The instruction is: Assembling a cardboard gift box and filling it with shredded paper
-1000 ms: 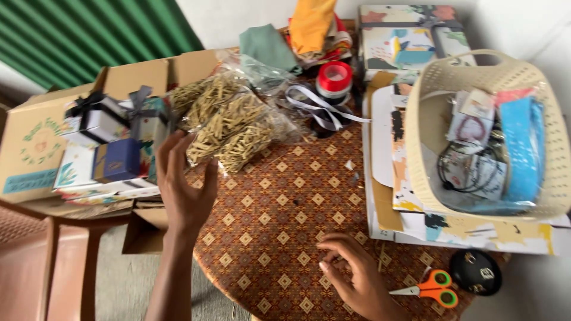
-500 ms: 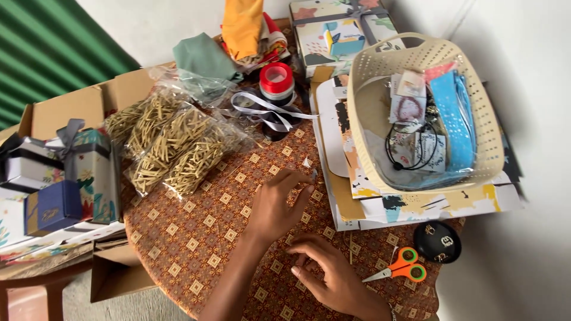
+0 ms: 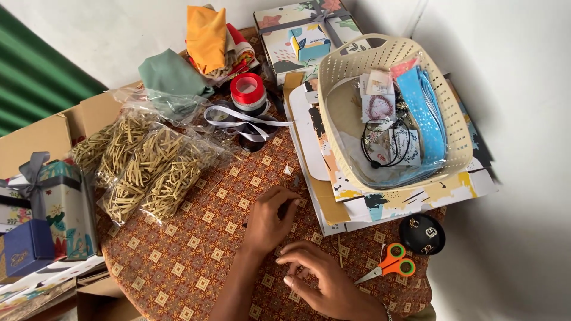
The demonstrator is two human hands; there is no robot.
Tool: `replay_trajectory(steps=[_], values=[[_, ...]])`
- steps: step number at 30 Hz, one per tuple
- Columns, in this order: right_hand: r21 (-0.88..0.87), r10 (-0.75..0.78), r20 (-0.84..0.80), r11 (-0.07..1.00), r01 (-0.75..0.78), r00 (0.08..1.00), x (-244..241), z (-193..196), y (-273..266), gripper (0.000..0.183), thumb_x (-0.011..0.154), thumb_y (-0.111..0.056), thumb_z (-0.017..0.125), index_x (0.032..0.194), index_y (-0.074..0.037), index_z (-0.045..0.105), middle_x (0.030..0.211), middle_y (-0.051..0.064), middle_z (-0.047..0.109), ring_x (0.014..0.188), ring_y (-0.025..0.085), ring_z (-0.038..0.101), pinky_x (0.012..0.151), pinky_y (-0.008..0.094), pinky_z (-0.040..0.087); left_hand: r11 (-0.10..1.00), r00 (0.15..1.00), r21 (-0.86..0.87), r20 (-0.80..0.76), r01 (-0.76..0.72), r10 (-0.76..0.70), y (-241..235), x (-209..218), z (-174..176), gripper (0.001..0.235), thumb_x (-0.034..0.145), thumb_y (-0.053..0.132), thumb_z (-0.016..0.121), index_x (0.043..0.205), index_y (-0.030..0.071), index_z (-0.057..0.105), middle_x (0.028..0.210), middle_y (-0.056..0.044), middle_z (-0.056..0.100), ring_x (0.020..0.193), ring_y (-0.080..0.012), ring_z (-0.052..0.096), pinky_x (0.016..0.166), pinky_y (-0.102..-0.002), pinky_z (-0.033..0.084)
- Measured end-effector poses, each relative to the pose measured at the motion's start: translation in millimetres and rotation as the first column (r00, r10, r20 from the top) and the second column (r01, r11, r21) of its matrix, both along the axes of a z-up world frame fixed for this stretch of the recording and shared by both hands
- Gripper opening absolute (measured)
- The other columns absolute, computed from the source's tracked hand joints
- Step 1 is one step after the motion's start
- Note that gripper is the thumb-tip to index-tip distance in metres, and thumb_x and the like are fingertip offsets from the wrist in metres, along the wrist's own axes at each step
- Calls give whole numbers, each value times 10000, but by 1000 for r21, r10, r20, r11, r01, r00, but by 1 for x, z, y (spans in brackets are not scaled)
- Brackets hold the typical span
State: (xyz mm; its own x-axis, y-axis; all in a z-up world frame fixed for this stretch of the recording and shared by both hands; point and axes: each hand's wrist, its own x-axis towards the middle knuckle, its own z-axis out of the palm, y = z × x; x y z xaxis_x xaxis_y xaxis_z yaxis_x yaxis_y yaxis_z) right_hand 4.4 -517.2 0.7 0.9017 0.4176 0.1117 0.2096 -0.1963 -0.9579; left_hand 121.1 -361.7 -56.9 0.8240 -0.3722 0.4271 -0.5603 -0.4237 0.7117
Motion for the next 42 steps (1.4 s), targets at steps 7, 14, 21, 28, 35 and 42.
replay_trajectory(steps=[7,14,21,28,35,42], values=[[-74,-76,128,993,86,989,3,16,-19,254,985,-192,598,1190,-58,664,1240,133,669,855,155,719,779,306,662,991,997,126,73,-36,27,-4,-7,6,118,929,-12,670,1018,37,730,916,-112,743,656,-215,725,521,-282,667],[-136,-384,655,787,602,651,18,35,-85,251,879,-141,723,1086,-9,674,1222,193,663,998,250,687,882,335,614,976,999,214,-11,-29,32,-9,-18,17,425,999,260,642,1376,84,559,1304,-159,600,717,-213,744,929,-623,531],[-388,-374,677,551,739,634,27,55,-120,481,885,-225,784,1322,-72,652,1459,166,503,720,188,639,856,406,541,941,987,300,-94,156,-134,-10,-24,28,769,926,473,732,1548,232,351,1554,-191,329,1013,-341,699,967,-613,530],[-376,-283,758,547,748,588,47,38,-132,329,886,-228,822,1151,-64,714,1362,139,600,1010,265,704,850,405,582,934,988,321,-59,154,-142,-12,-26,27,702,931,510,692,1500,189,435,1579,-172,316,996,-363,723,1024,-669,449],[-305,-277,809,556,773,519,53,25,-144,319,868,-206,893,996,-14,674,1003,100,624,808,208,661,732,347,541,942,984,283,-77,178,-163,-11,-27,35,679,928,493,686,1477,148,482,1549,-187,361,1119,-410,668,1063,-718,386],[-343,-252,811,526,778,528,61,42,-157,373,843,-228,931,990,-9,668,1016,114,615,769,201,705,642,301,493,943,982,273,-70,189,-176,-10,-27,35,635,944,488,655,1454,147,493,1525,-198,374,1132,-404,659,1053,-693,418]])
